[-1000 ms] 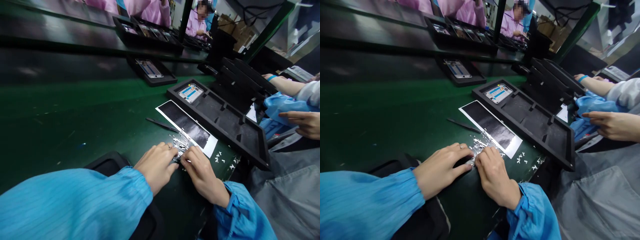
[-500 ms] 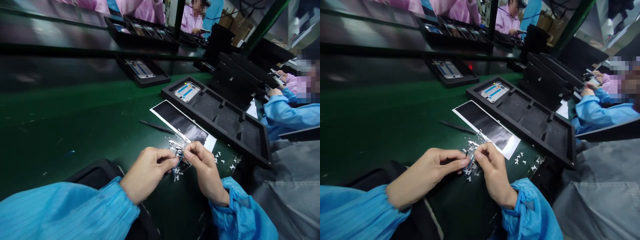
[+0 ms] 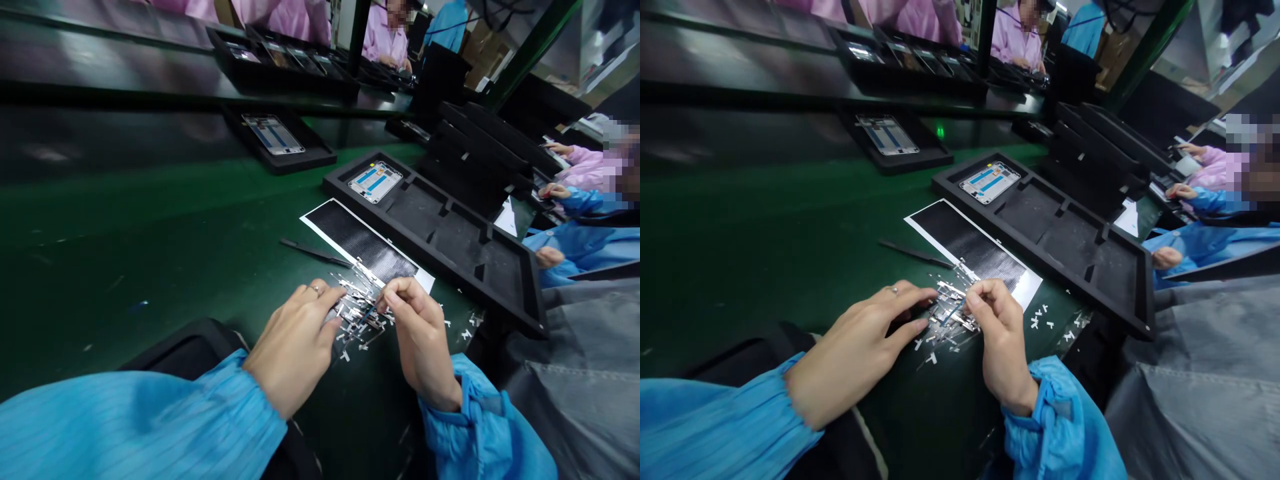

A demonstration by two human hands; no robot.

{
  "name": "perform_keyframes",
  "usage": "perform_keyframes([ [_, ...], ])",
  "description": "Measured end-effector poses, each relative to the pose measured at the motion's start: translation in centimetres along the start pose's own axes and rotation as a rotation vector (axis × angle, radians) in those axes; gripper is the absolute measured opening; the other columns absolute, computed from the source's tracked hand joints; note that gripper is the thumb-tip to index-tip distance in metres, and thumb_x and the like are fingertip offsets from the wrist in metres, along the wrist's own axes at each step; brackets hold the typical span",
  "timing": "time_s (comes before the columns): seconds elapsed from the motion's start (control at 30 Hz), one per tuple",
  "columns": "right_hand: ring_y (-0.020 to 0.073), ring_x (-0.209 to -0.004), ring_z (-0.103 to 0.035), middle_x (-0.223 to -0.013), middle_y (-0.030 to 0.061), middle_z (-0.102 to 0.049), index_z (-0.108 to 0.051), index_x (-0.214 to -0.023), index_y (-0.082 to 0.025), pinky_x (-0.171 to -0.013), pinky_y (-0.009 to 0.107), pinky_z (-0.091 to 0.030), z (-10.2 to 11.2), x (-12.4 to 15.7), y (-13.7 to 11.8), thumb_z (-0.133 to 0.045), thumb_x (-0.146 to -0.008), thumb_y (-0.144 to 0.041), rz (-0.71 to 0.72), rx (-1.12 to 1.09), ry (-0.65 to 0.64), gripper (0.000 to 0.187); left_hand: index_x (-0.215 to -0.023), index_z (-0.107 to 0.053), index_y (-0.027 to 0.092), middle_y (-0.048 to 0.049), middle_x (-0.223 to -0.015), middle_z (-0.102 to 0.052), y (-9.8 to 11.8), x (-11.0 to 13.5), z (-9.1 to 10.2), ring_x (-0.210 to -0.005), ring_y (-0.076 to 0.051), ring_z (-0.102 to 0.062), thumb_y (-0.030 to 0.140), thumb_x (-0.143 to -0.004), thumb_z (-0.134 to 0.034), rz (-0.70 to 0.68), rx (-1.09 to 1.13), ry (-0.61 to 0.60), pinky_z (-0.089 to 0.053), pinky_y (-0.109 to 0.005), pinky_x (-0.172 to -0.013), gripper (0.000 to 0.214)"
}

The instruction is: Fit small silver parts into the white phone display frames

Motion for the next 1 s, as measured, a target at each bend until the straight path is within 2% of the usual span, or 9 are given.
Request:
perform_keyframes([
  [0.1,0.0107,-0.068,-0.043,-0.069,-0.0025,-0.045,-0.049,-0.075,-0.019,-0.065,0.025,-0.035,-0.1,0.1,-0.1,-0.047,-0.084,-0.027,-0.001,-0.008,0.0,0.012,-0.093,-0.059,0.022,-0.0025,-0.092,-0.058,0.8,0.1,0.0,-0.088,-0.019,-0.049,0.031,-0.075,-0.035,-0.034,0.056,-0.008,-0.035,-0.031,-0.079,0.032],
  [0.23,0.0107,-0.067,-0.042,-0.069,-0.0024,-0.045,-0.05,-0.074,-0.019,-0.063,0.025,-0.035,-0.8,0.5,-0.4,-0.048,-0.083,-0.027,-0.003,0.028,-0.068,0.012,-0.066,-0.061,0.021,0.0007,-0.068,-0.057,1.7,0.5,-0.3,-0.067,-0.015,-0.051,0.034,-0.07,-0.045,-0.034,0.126,-0.125,-0.035,-0.027,-0.063,0.021],
  [0.33,0.011,-0.069,-0.044,-0.072,-0.0019,-0.047,-0.051,-0.076,-0.02,-0.064,0.025,-0.036,-1.1,0.8,-0.9,-0.047,-0.085,-0.028,0.025,0.069,-0.087,0.013,-0.056,-0.058,0.018,0.0001,-0.059,-0.055,1.6,0.7,0.1,-0.059,-0.014,-0.049,0.034,-0.068,-0.048,0.035,0.195,-0.149,-0.034,-0.026,-0.057,0.023],
  [0.53,0.0108,-0.072,-0.049,-0.075,-0.002,-0.053,-0.056,-0.079,-0.02,-0.066,0.024,-0.038,-1.6,1.6,-1.6,-0.049,-0.084,-0.027,0.071,0.142,-0.154,0.011,-0.061,-0.06,0.016,0.0008,-0.057,-0.06,1.3,1.3,1.6,-0.059,-0.012,-0.057,0.039,-0.064,-0.054,0.141,0.482,-0.067,-0.043,-0.02,-0.057,0.024],
  [0.73,0.0093,-0.065,-0.049,-0.07,-0.003,-0.052,-0.055,-0.077,-0.02,-0.061,0.023,-0.039,-1.8,2.2,-2.7,-0.049,-0.084,-0.023,0.191,0.249,-0.18,0.01,-0.059,-0.062,0.017,0.0007,-0.063,-0.064,1.9,2.1,1.7,-0.063,-0.013,-0.057,0.035,-0.057,-0.062,0.132,0.563,-0.017,-0.044,-0.017,-0.056,0.018],
  [0.83,0.012,-0.068,-0.049,-0.072,0.0004,-0.053,-0.057,-0.081,-0.019,-0.063,0.026,-0.04,-1.8,2.4,-3.9,-0.049,-0.082,-0.016,0.309,0.346,-0.218,0.009,-0.062,-0.064,0.018,0.001,-0.061,-0.063,1.7,2.4,2.3,-0.062,-0.012,-0.055,0.039,-0.063,-0.058,0.099,0.564,-0.024,-0.043,-0.017,-0.056,0.022],
  [0.87,0.0134,-0.068,-0.05,-0.072,0.0022,-0.054,-0.058,-0.083,-0.018,-0.064,0.029,-0.041,-1.8,2.5,-4.4,-0.047,-0.081,-0.013,0.399,0.42,-0.242,0.012,-0.061,-0.063,0.018,0.0009,-0.06,-0.062,1.6,2.5,2.6,-0.062,-0.012,-0.054,0.042,-0.067,-0.054,0.079,0.559,-0.042,-0.042,-0.017,-0.056,0.027],
  [0.93,0.0157,-0.068,-0.051,-0.072,0.0057,-0.057,-0.059,-0.088,-0.015,-0.068,0.033,-0.043,-2.3,3.3,-5.7,-0.041,-0.08,-0.008,0.681,0.668,-0.316,0.021,-0.055,-0.061,0.017,0.0013,-0.056,-0.058,1.4,2.6,2.9,-0.059,-0.011,-0.051,0.047,-0.072,-0.048,0.051,0.496,-0.142,-0.039,-0.017,-0.055,0.036],
  [1.0,0.0174,-0.069,-0.053,-0.074,0.0087,-0.061,-0.059,-0.092,-0.012,-0.075,0.037,-0.044,-2.8,4.7,-6.4,-0.036,-0.08,-0.007,1.001,0.935,-0.396,0.027,-0.052,-0.059,0.017,0.0021,-0.053,-0.054,1.2,2.8,2.5,-0.057,-0.01,-0.047,0.044,-0.071,-0.05,0.07,0.405,-0.331,-0.035,-0.017,-0.054,0.034],
])
Point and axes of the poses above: each hand's wrist, its own x-axis away from the middle knuckle, its own z-axis out of the back of the hand, y = z × x, the point moved 5 cm from there along -x, towards the middle knuckle
